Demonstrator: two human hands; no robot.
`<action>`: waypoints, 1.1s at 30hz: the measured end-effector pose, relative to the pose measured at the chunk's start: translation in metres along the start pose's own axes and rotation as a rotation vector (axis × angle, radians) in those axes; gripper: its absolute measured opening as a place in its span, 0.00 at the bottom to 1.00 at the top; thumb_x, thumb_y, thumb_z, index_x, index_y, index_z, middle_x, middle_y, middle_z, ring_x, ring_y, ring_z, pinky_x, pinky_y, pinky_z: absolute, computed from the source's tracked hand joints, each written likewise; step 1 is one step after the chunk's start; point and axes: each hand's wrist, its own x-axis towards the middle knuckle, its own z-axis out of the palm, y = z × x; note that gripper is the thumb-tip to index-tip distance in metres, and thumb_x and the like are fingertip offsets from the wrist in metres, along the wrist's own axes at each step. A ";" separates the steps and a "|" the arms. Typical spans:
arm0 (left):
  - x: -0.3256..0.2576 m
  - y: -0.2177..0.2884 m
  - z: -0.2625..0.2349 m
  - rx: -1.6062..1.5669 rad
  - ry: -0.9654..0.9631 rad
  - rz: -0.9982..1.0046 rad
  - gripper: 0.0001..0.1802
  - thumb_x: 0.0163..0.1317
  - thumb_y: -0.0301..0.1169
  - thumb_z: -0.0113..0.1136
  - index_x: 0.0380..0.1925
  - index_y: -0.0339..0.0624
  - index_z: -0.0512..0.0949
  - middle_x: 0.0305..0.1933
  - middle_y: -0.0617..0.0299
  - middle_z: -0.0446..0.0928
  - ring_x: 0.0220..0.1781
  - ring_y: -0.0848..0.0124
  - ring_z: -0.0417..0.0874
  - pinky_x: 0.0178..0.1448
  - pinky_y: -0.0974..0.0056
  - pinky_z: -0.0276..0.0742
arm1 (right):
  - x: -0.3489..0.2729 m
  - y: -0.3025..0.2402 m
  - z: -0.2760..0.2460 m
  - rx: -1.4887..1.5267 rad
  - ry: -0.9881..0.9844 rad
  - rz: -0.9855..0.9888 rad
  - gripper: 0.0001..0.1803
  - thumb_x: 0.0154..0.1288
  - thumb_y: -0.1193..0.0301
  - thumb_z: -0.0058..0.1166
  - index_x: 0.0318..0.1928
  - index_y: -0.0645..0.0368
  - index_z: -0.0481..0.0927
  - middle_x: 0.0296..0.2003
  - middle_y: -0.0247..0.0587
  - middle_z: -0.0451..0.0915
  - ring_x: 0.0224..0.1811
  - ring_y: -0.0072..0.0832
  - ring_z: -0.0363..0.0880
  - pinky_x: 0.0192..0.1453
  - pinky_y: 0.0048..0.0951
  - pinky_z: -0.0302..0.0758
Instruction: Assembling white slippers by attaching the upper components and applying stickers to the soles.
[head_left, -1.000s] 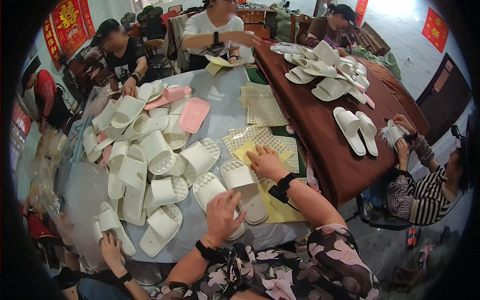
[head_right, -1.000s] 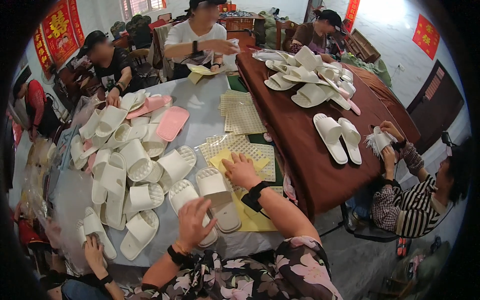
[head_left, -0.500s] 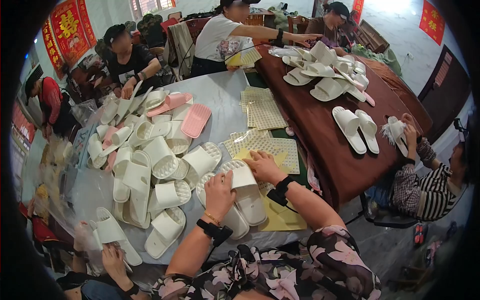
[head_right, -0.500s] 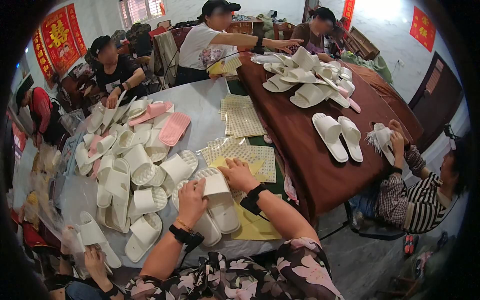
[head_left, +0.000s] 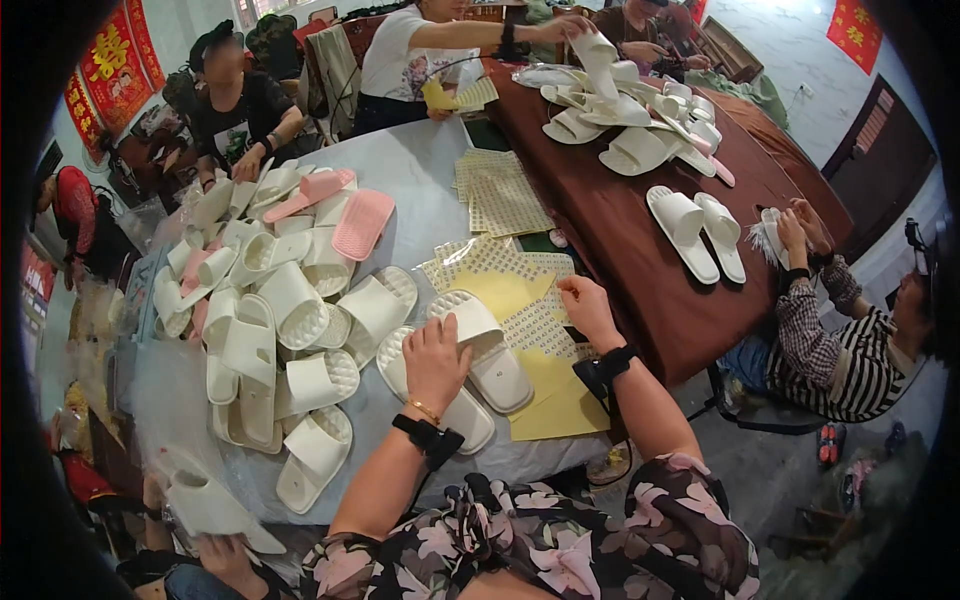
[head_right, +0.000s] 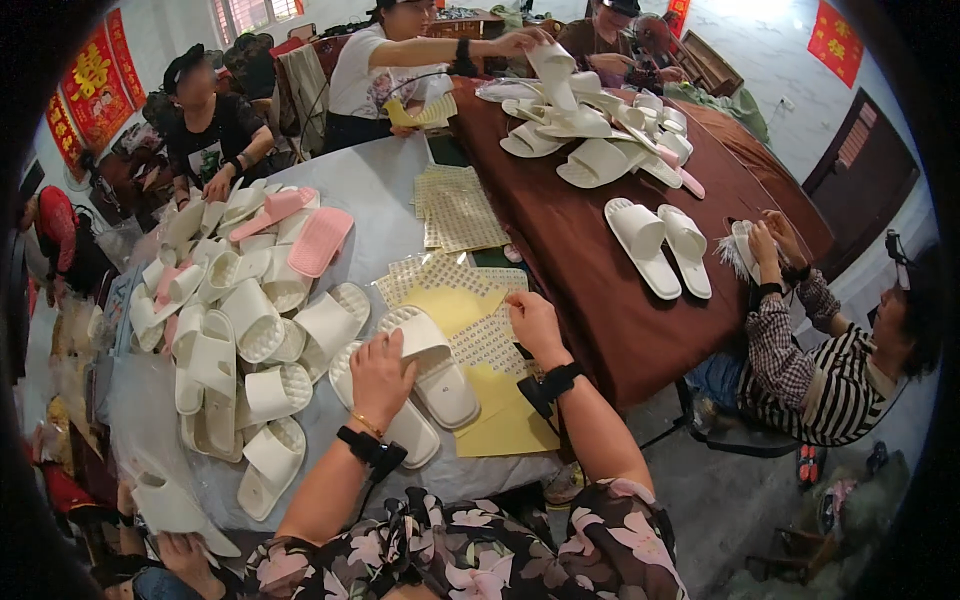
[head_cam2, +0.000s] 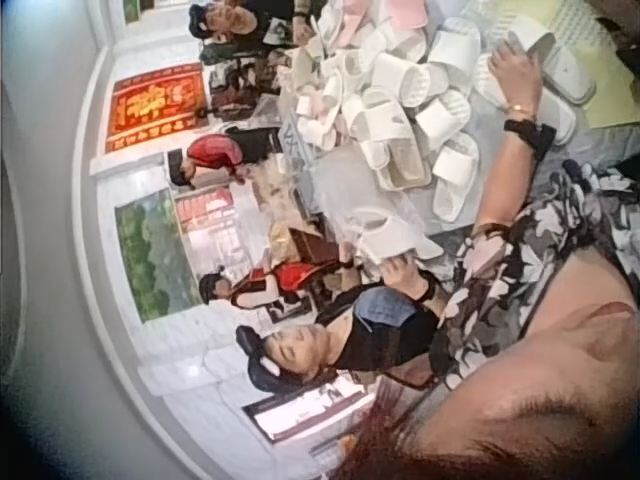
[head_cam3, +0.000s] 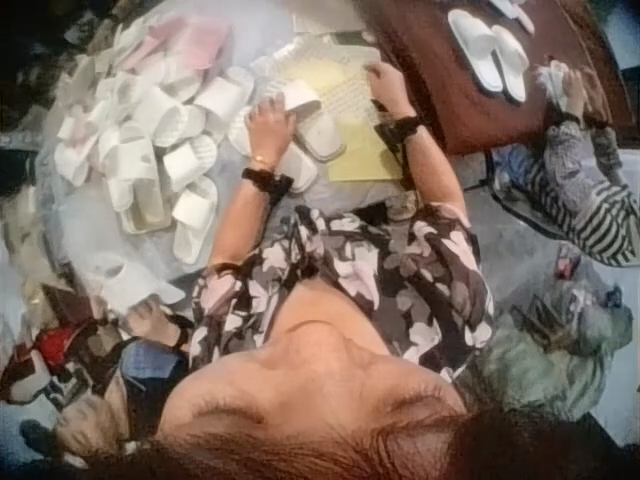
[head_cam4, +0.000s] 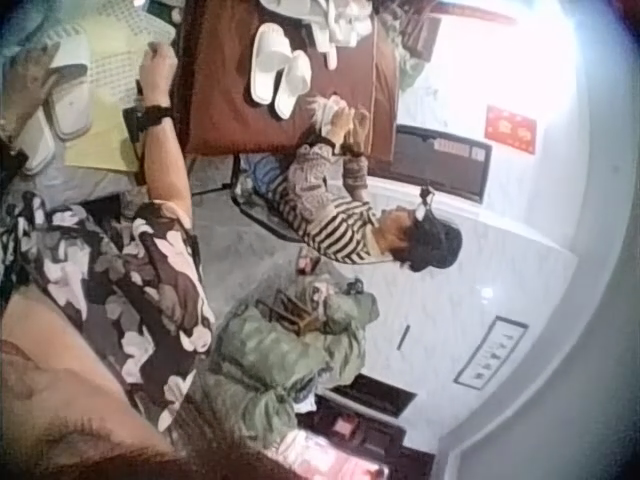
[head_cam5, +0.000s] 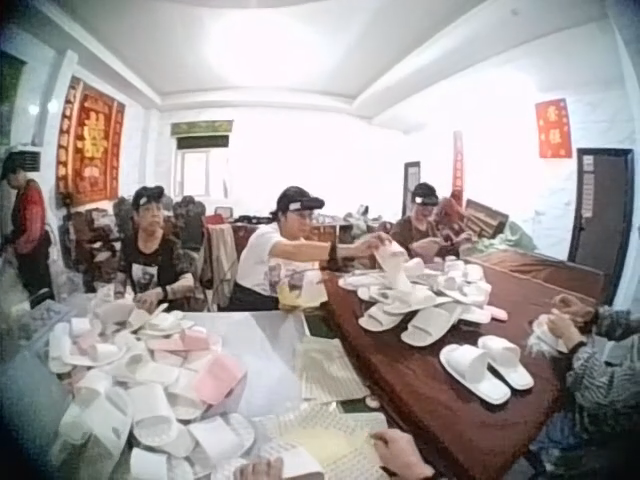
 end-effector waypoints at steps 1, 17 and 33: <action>0.001 0.003 -0.006 -0.011 -0.007 0.004 0.30 0.56 0.38 0.65 0.58 0.43 0.73 0.56 0.55 0.72 0.57 0.57 0.72 0.62 0.51 0.65 | -0.006 0.005 -0.007 -0.009 0.001 0.010 0.09 0.62 0.76 0.53 0.41 0.63 0.83 0.35 0.54 0.82 0.40 0.47 0.82 0.46 0.40 0.78; -0.071 0.018 -0.008 -0.390 -0.112 0.129 0.23 0.57 0.38 0.65 0.54 0.46 0.78 0.58 0.54 0.74 0.61 0.57 0.74 0.64 0.53 0.67 | -0.028 0.016 -0.001 -0.247 -0.131 0.089 0.06 0.59 0.73 0.61 0.38 0.57 0.82 0.37 0.47 0.80 0.41 0.48 0.80 0.44 0.43 0.76; -0.074 0.015 -0.006 -0.417 -0.106 0.084 0.24 0.58 0.38 0.64 0.55 0.46 0.77 0.59 0.54 0.73 0.60 0.55 0.74 0.64 0.52 0.67 | -0.018 0.015 0.002 -0.303 -0.218 0.138 0.09 0.58 0.76 0.60 0.40 0.60 0.79 0.37 0.49 0.79 0.42 0.46 0.80 0.47 0.40 0.76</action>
